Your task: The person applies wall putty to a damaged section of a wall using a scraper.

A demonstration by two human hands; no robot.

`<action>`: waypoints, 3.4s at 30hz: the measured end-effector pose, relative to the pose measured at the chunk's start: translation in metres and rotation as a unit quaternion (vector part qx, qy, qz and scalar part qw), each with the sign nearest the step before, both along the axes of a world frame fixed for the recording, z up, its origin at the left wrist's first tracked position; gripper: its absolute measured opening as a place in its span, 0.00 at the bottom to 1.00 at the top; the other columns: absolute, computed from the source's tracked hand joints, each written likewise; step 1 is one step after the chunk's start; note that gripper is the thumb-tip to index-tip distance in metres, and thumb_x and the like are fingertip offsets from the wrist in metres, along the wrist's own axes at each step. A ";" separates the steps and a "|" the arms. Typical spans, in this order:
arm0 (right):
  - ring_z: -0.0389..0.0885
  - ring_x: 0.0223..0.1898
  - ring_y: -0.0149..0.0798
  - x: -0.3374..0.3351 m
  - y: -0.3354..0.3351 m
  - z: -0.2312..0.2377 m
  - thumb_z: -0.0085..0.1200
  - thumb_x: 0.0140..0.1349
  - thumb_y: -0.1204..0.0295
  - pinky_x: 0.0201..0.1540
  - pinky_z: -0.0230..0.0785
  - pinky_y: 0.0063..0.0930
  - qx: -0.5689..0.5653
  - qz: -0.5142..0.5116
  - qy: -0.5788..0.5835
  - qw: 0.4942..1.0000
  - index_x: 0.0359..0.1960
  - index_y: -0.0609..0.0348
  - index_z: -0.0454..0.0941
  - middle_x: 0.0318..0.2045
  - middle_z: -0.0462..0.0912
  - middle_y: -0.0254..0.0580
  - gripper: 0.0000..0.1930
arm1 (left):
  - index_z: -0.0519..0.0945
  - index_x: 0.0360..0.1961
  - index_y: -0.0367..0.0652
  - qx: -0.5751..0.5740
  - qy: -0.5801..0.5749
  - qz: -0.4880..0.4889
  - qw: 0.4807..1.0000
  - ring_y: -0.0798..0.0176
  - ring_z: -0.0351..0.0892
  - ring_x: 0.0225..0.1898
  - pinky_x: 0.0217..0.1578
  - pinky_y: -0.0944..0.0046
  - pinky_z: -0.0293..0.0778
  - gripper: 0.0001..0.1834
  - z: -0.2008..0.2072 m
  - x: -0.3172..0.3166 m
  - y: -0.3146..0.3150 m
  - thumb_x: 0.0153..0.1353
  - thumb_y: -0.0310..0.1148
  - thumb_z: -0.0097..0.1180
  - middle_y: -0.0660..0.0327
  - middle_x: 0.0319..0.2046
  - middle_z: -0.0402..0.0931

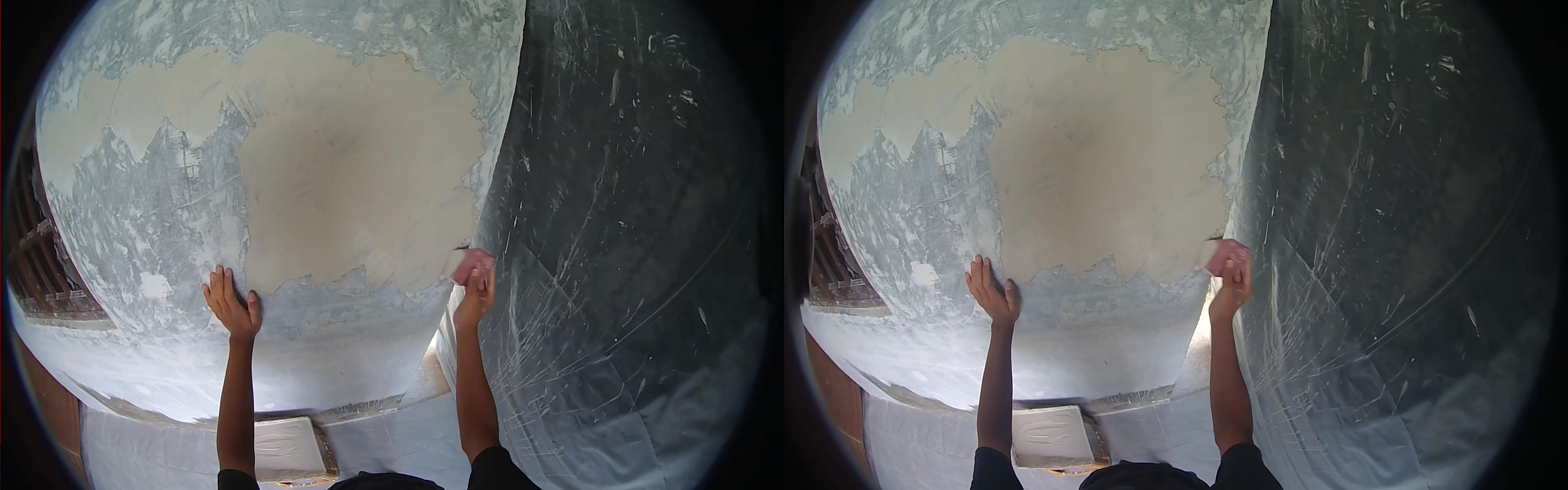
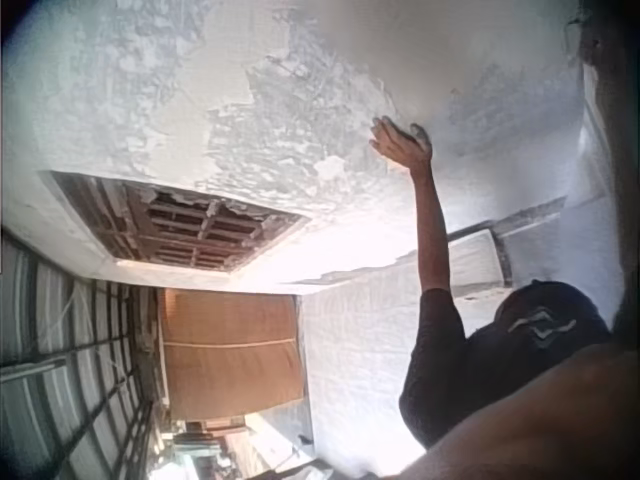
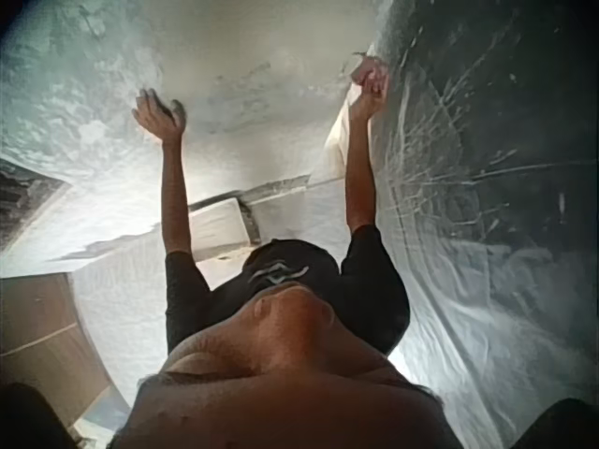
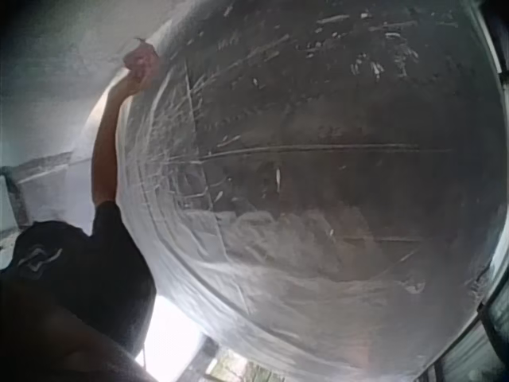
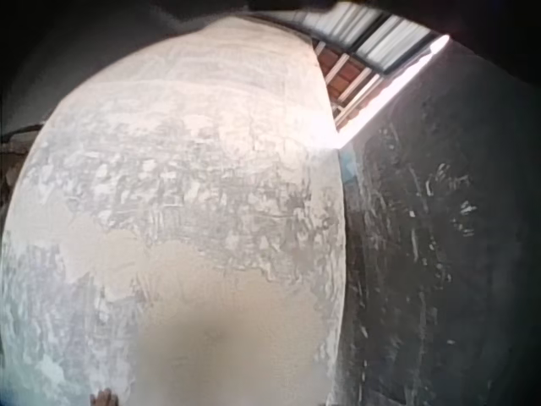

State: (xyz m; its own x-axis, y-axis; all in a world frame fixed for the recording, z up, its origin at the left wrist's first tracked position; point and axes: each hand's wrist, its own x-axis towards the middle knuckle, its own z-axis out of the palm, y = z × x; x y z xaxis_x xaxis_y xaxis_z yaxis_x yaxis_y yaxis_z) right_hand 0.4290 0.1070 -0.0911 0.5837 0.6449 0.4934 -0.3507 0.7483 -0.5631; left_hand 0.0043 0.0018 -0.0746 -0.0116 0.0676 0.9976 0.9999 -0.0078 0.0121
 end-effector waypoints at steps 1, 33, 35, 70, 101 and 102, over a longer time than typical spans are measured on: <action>0.74 0.50 0.32 0.007 0.000 -0.006 0.55 0.63 0.77 0.55 0.64 0.21 0.001 0.004 -0.001 1.000 0.63 0.67 0.61 0.50 0.76 0.43 0.27 | 0.66 0.59 0.32 0.000 0.002 0.003 1.000 0.45 0.56 0.65 0.65 0.43 0.44 0.28 -0.001 -0.001 0.000 0.65 0.43 0.40 0.45 0.61 0.64; 0.75 0.48 0.32 -0.019 -0.030 -0.042 0.57 0.63 0.71 0.51 0.66 0.25 -0.035 0.021 0.157 0.987 0.65 0.57 0.58 0.48 0.77 0.39 0.31 | 0.66 0.61 0.36 -0.040 0.002 -0.040 0.998 0.51 0.53 0.68 0.67 0.46 0.40 0.27 -0.021 -0.012 -0.002 0.65 0.42 0.40 0.52 0.63 0.63; 0.75 0.41 0.27 -0.047 -0.033 -0.041 0.55 0.63 0.76 0.44 0.69 0.24 -0.005 0.097 0.101 0.990 0.64 0.53 0.62 0.45 0.77 0.34 0.28 | 0.66 0.61 0.36 -0.047 -0.001 -0.046 0.998 0.52 0.53 0.68 0.67 0.46 0.40 0.27 -0.023 -0.013 -0.006 0.65 0.42 0.40 0.52 0.63 0.63; 0.73 0.34 0.23 -0.224 -0.303 -0.213 0.52 0.66 0.65 0.34 0.64 0.20 -0.395 0.340 -0.195 0.831 0.52 0.57 0.70 0.36 0.80 0.31 0.16 | 0.69 0.56 0.36 -0.346 -0.347 -0.225 0.842 0.48 0.70 0.56 0.57 0.55 0.63 0.19 -0.194 -0.104 -0.290 0.67 0.35 0.44 0.49 0.51 0.72; 0.73 0.39 0.43 -0.350 -0.367 -0.501 0.51 0.59 0.75 0.42 0.62 0.41 -0.225 0.240 -0.799 0.504 0.44 0.44 0.80 0.36 0.83 0.32 0.13 | 0.58 0.62 0.33 -0.531 -0.537 -0.127 0.643 0.44 0.56 0.63 0.63 0.52 0.52 0.28 -0.541 -0.173 -0.428 0.64 0.35 0.46 0.44 0.60 0.59; 0.73 0.39 0.43 -0.352 -0.368 -0.502 0.51 0.59 0.75 0.42 0.62 0.41 -0.225 0.241 -0.798 0.504 0.44 0.44 0.80 0.36 0.83 0.32 0.13 | 0.58 0.62 0.33 -0.532 -0.536 -0.126 0.643 0.44 0.56 0.63 0.63 0.52 0.52 0.28 -0.543 -0.172 -0.429 0.64 0.35 0.46 0.44 0.60 0.59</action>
